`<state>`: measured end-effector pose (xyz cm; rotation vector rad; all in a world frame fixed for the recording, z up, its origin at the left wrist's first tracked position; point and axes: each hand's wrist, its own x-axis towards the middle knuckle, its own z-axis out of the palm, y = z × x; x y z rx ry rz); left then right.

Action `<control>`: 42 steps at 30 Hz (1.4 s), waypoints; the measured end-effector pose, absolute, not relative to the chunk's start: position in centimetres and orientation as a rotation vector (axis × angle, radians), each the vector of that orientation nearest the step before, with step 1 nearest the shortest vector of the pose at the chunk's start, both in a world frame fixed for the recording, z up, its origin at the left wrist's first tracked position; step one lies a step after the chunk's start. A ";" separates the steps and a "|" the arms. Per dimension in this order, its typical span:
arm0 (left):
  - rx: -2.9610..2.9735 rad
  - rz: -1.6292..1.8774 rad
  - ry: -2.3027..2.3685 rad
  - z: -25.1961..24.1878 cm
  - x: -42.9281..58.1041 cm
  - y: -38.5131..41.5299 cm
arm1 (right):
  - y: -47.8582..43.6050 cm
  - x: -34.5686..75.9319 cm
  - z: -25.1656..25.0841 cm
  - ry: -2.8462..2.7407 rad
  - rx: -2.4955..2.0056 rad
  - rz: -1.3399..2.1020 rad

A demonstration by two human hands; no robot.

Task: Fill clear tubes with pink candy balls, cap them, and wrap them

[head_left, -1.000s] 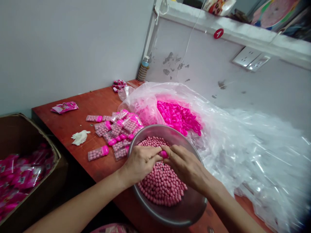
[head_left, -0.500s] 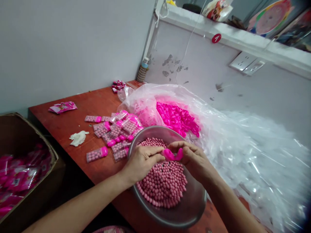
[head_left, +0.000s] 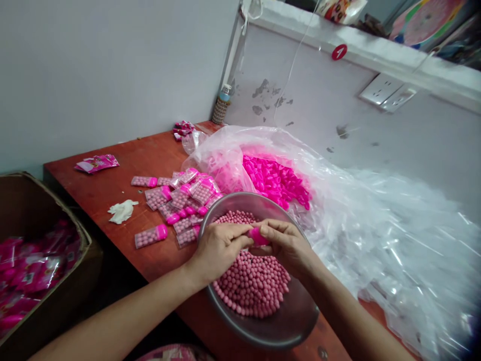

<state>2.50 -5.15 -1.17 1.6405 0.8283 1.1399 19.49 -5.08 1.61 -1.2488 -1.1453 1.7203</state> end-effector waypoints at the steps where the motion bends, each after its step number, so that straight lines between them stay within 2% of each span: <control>1: 1.604 1.153 0.834 -1.0 2.5 -4.8 | -4.7 19.6 1.6 -1.172 -1.245 1.699; 6: 1.499 1.359 0.956 0.3 1.0 -0.6 | -2.5 21.2 1.3 -1.469 -1.442 1.401; 10: 1.575 1.523 1.149 0.7 -1.2 2.4 | -1.7 22.1 -0.8 -2.118 -1.960 0.865; 13: 1.697 1.413 1.233 -0.2 -1.6 1.5 | -1.6 21.5 -2.8 -2.321 -2.157 0.476; 19: 1.888 1.247 1.120 -2.1 -0.1 -2.5 | -1.3 19.5 -5.2 -2.509 -2.230 0.168; 25: 2.008 1.235 1.078 -2.7 0.2 -2.9 | -1.8 19.7 -4.7 -2.659 -2.134 0.132; 32: 2.002 1.286 1.074 -3.1 0.3 -3.0 | -3.2 21.6 -3.4 -2.920 -1.649 0.140; 37: 2.033 1.312 1.063 -3.4 0.3 -3.0 | -2.8 21.0 -4.1 -3.075 -1.629 -0.020; 42: 2.031 1.302 1.086 -3.3 0.4 -2.9 | -2.1 19.6 -5.2 -3.078 -1.515 0.081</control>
